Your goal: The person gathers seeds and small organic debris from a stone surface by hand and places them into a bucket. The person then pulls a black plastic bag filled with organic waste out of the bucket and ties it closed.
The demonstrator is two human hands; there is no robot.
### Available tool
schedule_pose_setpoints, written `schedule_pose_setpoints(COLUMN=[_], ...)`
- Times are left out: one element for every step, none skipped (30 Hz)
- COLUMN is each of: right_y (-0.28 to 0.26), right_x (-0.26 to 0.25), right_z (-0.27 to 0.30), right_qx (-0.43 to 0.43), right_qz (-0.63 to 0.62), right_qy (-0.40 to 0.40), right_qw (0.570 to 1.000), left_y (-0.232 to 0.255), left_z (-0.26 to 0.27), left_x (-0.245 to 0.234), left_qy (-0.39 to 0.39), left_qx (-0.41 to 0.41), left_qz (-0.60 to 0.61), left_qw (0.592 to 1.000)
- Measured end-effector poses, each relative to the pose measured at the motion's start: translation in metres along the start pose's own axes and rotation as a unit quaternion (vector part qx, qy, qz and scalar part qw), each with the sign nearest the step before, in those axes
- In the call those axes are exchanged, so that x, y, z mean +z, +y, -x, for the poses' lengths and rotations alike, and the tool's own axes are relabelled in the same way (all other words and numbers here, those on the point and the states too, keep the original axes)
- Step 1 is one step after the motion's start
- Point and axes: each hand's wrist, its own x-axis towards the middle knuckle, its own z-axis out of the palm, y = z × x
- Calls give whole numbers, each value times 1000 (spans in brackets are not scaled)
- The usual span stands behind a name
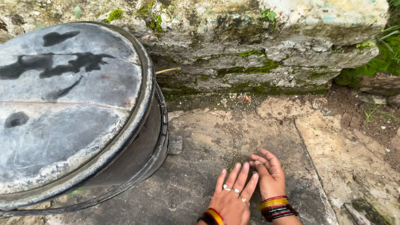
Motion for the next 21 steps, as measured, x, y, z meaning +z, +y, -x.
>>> schedule_pose_setpoints(right_y=[1,0,-1,-3,-5,-5,-5,-5,-3,-2,-1,-1,-2,-3,-4,-4,-2,0,2,4,5], right_x=[1,4,6,9,11,12,11,11,12,12,14,13,11,10,10,9,9,9,9,9,9], right_z=[3,4,6,5,3,2,1,-1,-2,-2,-2,-2,-1,-3,-4,-5,-6,-6,-7,-7,-8], right_qx=[2,3,4,3,28,54,54,19,-16,-16,10,37,37,46,55,55,53,50,50,37,25], right_qz=[0,6,13,12,22,33,32,22,11,11,-24,-58,-56,-47,-38,-38,-37,-36,-36,-30,-24], right_qy=[0,-2,-5,-6,11,29,30,14,-2,-2,6,14,15,11,7,6,-9,-23,-23,-29,-35], right_qw=[1000,1000,1000,1000,999,998,998,999,1000,1000,1000,998,998,998,998,998,998,998,998,998,999], left_y=[1,0,1,0,-1,0,3,9,15,20,24,29,30,24,19,16,13,12,10,8,6], left_z=[-4,-10,-14,-16,-19,-21,-23,-25,-27,-29,-31,-32,-33,-37,-42,-45,-48,-50,-51,-53,-54], left_x=[-2,-4,-6,-9,-12,-15,-16,-17,-19,-22,-25,-29,-33,-38,-43,-46,-48,-50,-50,-50,-50], left_qy=[-2,-34,-67,-66,-59,-52,-53,-21,11,11,41,70,70,95,120,121,124,126,126,141,156], left_qx=[-1,-30,-59,-59,-120,-181,-181,-154,-127,-127,-132,-137,-138,-142,-147,-147,-138,-129,-129,-120,-111], left_qz=[1,-25,-50,-51,-31,-10,-10,-28,-45,-44,-13,18,20,24,27,27,26,25,25,2,-20], left_qw=[1000,999,995,995,991,982,982,987,991,991,990,988,988,985,981,981,982,983,983,983,981])
